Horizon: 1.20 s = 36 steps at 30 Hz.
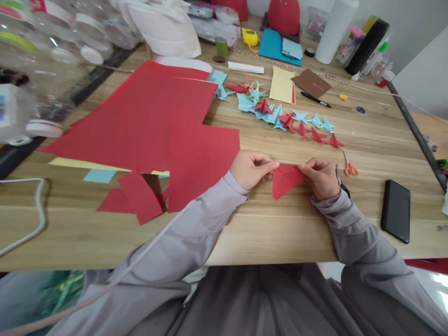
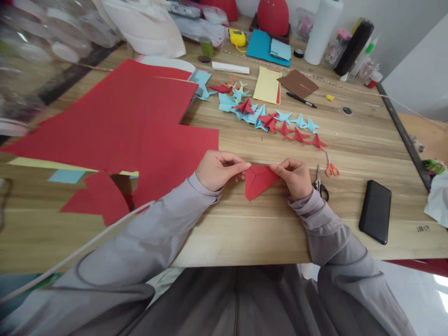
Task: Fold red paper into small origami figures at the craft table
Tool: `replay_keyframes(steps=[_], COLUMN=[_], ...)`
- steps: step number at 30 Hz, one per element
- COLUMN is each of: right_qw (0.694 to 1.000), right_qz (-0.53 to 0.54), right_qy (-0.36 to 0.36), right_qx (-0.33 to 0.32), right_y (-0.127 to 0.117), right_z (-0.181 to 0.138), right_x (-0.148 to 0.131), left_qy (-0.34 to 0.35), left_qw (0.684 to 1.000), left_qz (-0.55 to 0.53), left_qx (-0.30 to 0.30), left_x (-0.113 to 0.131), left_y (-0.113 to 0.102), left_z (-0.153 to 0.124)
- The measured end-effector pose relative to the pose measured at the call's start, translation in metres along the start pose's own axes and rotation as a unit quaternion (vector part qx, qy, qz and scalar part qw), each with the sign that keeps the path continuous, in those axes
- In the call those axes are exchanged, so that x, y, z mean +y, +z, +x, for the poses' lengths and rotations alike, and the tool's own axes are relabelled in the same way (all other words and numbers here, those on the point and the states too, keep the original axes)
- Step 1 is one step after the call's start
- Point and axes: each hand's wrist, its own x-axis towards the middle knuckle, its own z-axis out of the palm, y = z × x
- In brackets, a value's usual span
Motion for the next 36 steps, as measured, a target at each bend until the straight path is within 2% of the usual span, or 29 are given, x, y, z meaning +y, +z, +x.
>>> replay_keyframes(steps=[3,6,12,16,19,25,28,33,36], right_qw=[1.000,0.999,0.998,0.996,0.992,0.989,0.986,0.980,0.984], right_qz=[-0.006,0.022,0.047,0.007,-0.051,-0.105,-0.117,-0.126,-0.124], right_qy=[-0.018,-0.016,0.013,0.017,-0.005,-0.069,-0.076,-0.065,-0.065], right_qx=[0.017,0.016,-0.034,-0.084,-0.117,-0.080,-0.087,-0.137,-0.114], right_y=[0.002,0.003,0.004,0.006,0.008,0.008,0.008,0.008,0.008], right_z=[0.000,-0.001,-0.002,-0.005,-0.008,-0.011,-0.012,-0.013,-0.013], right_x=[0.002,0.005,0.006,-0.001,-0.005,0.000,0.001,-0.002,-0.001], left_qy=[-0.006,0.008,0.042,0.058,0.056,0.033,0.035,0.031,0.022], left_qw=[1.000,1.000,0.999,0.996,0.996,0.998,0.999,0.999,0.999], left_qz=[-0.026,-0.021,0.020,0.057,0.057,0.021,0.007,-0.011,-0.028], left_qx=[0.015,-0.004,-0.013,-0.028,-0.047,-0.041,-0.032,-0.028,-0.016], left_x=[-0.003,-0.008,-0.012,-0.013,-0.013,-0.015,-0.016,-0.015,-0.014], left_y=[0.003,0.005,0.006,0.006,0.006,0.011,0.012,0.014,0.015], left_z=[0.001,0.001,0.000,-0.001,-0.002,-0.003,-0.004,-0.006,-0.006])
